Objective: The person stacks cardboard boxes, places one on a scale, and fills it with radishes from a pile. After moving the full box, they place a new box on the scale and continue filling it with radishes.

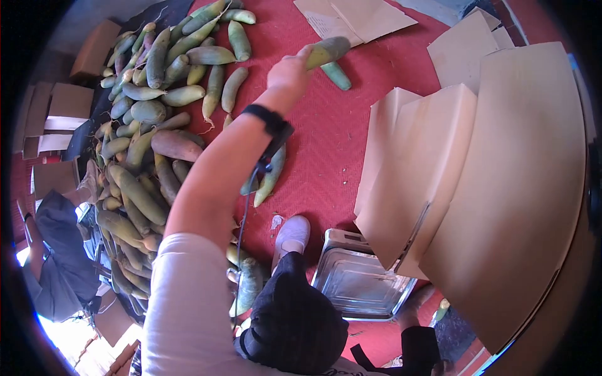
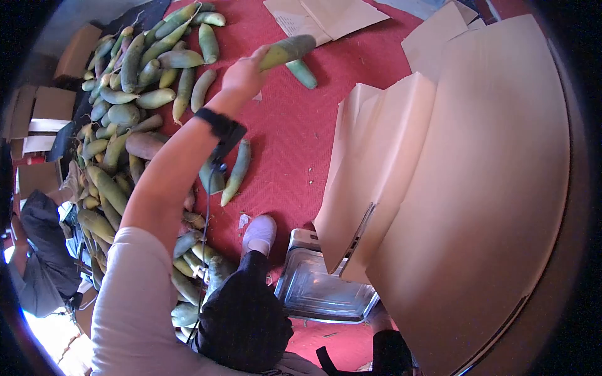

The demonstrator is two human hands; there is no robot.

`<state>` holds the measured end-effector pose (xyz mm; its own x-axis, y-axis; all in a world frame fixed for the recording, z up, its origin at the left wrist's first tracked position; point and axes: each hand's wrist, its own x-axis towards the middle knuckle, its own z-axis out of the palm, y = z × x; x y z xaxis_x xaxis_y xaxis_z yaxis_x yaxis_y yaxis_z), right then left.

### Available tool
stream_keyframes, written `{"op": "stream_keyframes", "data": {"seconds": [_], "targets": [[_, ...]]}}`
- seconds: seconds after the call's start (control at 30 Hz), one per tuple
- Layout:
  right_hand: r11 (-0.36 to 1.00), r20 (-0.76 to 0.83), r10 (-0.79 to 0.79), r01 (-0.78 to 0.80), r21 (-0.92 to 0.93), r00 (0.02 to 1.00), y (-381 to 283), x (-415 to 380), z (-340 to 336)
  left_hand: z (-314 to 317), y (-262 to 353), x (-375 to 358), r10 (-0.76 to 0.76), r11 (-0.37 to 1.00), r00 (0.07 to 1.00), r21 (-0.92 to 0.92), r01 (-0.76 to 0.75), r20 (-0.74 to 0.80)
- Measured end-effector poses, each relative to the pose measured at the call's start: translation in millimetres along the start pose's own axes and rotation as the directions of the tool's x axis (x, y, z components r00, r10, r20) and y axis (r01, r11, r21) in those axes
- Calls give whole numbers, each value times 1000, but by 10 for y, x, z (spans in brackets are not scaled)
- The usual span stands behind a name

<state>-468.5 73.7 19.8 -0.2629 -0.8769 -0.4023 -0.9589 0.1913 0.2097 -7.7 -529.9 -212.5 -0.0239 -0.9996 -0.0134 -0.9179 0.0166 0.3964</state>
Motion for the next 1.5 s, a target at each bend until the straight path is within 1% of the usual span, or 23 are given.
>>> {"op": "stream_keyframes", "data": {"seconds": [0.13,0.3,0.37,0.43,0.47,0.53,0.57,0.6,0.63,0.77,0.8,0.87,0.9,0.97,1.0,1.07,1.1,1.17,1.23,1.3,1.37,1.43,1.5], "targets": [[999,5,-24,24,27,1000,126,-17,65,270,78,173,-48,985,993,173,30,104],[984,39,12,-18,179,999,188,-79,159,-100,183,-219,43,899,976,418,-131,214],[991,-40,-19,24,134,999,117,-51,119,-265,-96,-631,53,920,975,369,-133,217],[989,3,-1,0,145,1000,13,-7,-17,-466,-268,-1012,-19,927,966,366,-79,258],[988,47,18,-25,153,999,-10,12,-47,-472,-469,-1239,-4,947,980,315,-60,197],[989,54,22,-30,148,998,-10,-2,-26,-708,-753,-1614,-40,978,964,206,-16,263],[989,58,29,-37,141,998,4,-4,-7,-800,-934,-1784,-107,987,915,151,51,389],[990,60,37,-45,134,997,14,-3,20,-876,-1026,-2029,-124,986,937,-65,153,326],[989,66,52,-60,133,996,-15,-36,65,-940,-1075,-2225,-148,934,952,-279,224,268],[999,88,34,-37,31,996,-66,-79,2,-1300,-999,-2548,-258,788,883,-443,427,391],[999,82,12,-8,-48,997,-94,-77,-17,-1361,-949,-2541,-261,787,884,-445,428,389],[1000,77,22,-22,-10,997,-56,-134,52,-1422,-878,-2457,-133,858,945,-444,260,297],[999,79,33,-36,27,996,-29,-160,82,-1401,-852,-2392,-133,857,946,-445,260,296],[999,91,44,-46,22,995,-28,-166,87,-1324,-822,-2185,-37,951,987,-299,83,154],[998,105,56,-58,18,993,-27,-176,86,-1245,-841,-2081,-36,950,987,-302,82,154],[997,109,61,-56,-52,992,-69,-205,66,-983,-928,-1878,-8,998,999,-55,11,48],[992,112,62,-48,-120,992,-80,-224,64,-850,-982,-1770,-7,998,999,-56,10,52],[995,111,84,-77,-64,990,30,-325,207,-627,-1083,-1627,-113,965,988,248,84,105],[994,110,105,-105,-8,988,83,-371,256,-594,-1201,-1691,-97,963,989,261,65,110],[988,219,152,-140,-70,964,30,-373,210,-613,-1264,-1826,-83,957,989,287,45,122],[985,268,168,-149,-90,949,-146,-258,42,-670,-1154,-2075,-214,920,955,371,127,205],[980,319,191,-162,-117,928,-191,-299,17,-686,-1146,-2268,-194,927,963,357,116,190],[994,134,39,-25,-111,990,-175,-384,121,-724,-1123,-2458,-174,922,965,376,89,198]]}}
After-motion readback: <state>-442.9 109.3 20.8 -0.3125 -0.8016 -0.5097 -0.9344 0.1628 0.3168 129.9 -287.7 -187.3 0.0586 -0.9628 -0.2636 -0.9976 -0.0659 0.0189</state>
